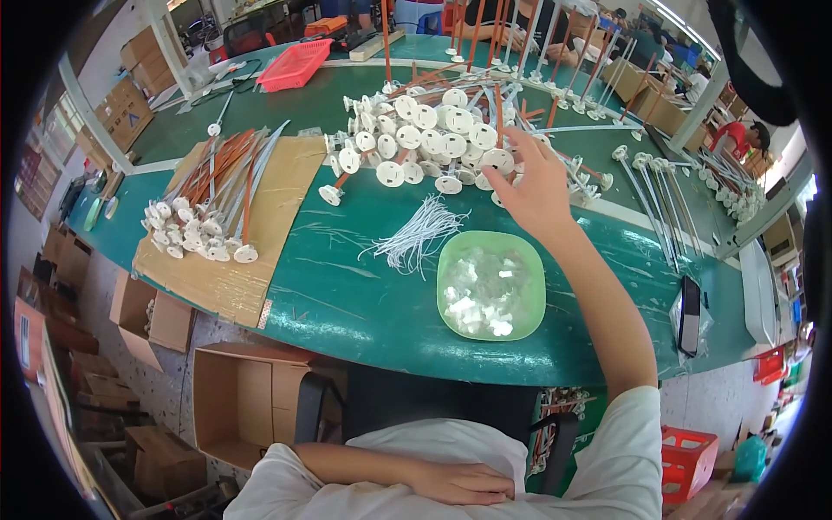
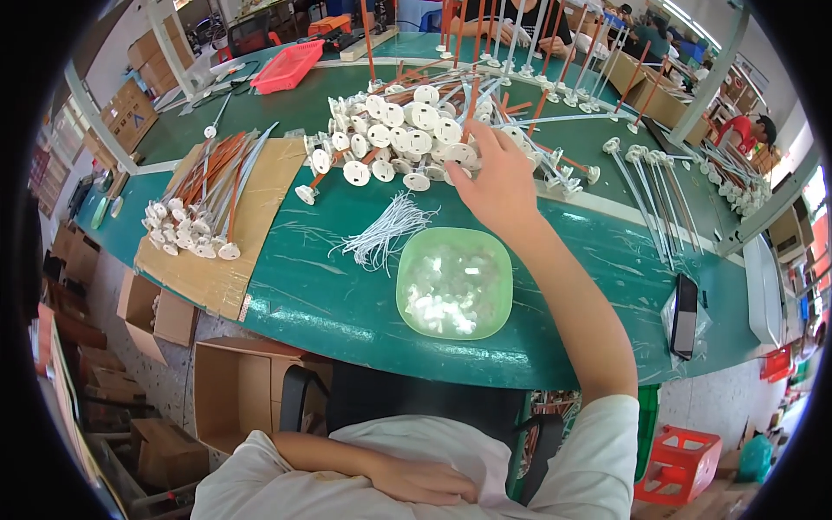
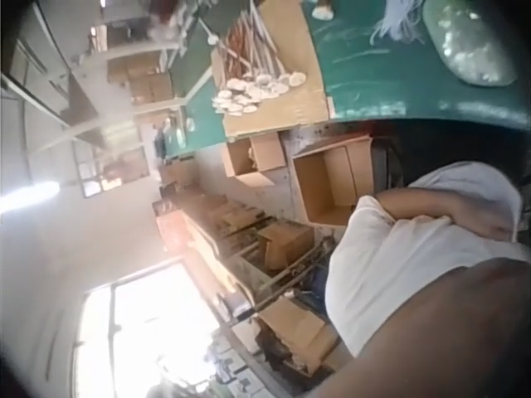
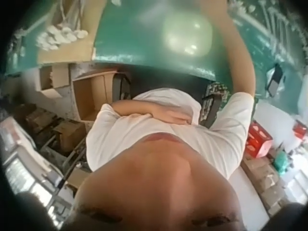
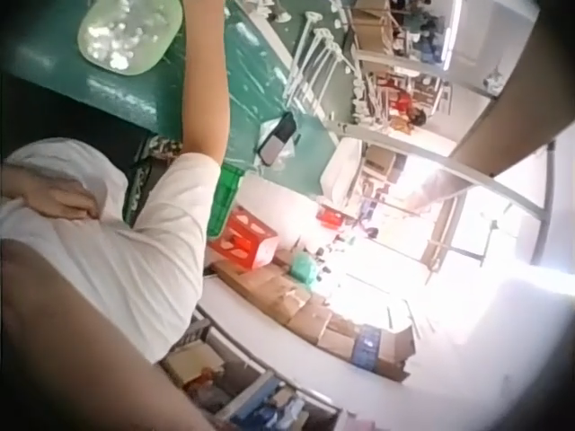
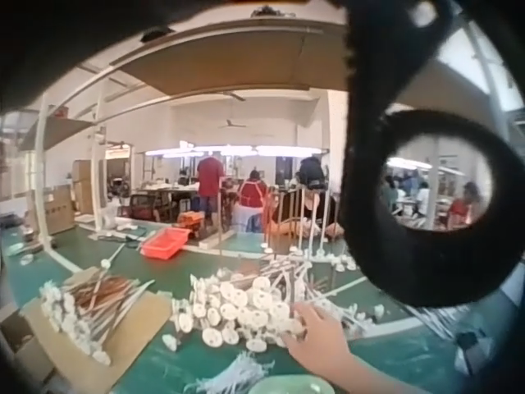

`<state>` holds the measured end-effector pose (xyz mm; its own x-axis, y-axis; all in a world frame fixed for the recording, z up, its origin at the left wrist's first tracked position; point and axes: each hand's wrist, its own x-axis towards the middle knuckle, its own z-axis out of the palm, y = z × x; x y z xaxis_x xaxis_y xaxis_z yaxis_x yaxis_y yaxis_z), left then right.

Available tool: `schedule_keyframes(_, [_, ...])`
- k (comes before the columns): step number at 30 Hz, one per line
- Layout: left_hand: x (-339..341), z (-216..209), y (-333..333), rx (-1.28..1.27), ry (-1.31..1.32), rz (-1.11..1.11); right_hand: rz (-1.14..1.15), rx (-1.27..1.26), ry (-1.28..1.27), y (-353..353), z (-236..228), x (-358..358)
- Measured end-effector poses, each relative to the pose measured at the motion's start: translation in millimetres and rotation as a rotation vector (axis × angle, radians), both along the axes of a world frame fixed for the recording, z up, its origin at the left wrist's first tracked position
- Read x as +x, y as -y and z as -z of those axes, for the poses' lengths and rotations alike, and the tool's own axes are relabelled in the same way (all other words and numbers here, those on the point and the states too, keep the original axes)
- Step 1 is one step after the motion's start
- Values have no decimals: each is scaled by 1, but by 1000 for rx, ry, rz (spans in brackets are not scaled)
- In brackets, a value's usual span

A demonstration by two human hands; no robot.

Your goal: Assembling LED light strips onto circular plastic bases using small plastic ties.

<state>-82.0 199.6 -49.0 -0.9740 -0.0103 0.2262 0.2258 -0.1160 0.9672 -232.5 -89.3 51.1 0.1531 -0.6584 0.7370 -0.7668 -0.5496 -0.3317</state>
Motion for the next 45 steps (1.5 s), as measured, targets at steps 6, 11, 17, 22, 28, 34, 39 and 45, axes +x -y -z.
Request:
schedule_keyframes(6, [34,-31,34,-109,74,-146,-196,176,47,-19,-12,-17])
schedule_keyframes(11, [61,-86,113,-292,45,-353,-349,303,388,-67,8,-31])
schedule_keyframes(17, [33,-90,200,-53,199,-701,-452,118,529,-100,36,-34])
schedule_keyframes(22, [15,-73,196,367,-96,-622,-516,-140,287,-106,36,-29])
schedule_keyframes(28, [20,-60,198,336,-220,-653,-482,-292,169,-105,27,-25])
schedule_keyframes(34, [24,-60,192,183,-220,-953,-498,-434,-16,-101,31,-31])
schedule_keyframes(39, [39,-62,191,-260,53,-1009,-524,-418,-46,-103,35,-25])
schedule_keyframes(45, [39,-60,191,-377,-39,-1034,-511,-380,-94,-108,32,-25])
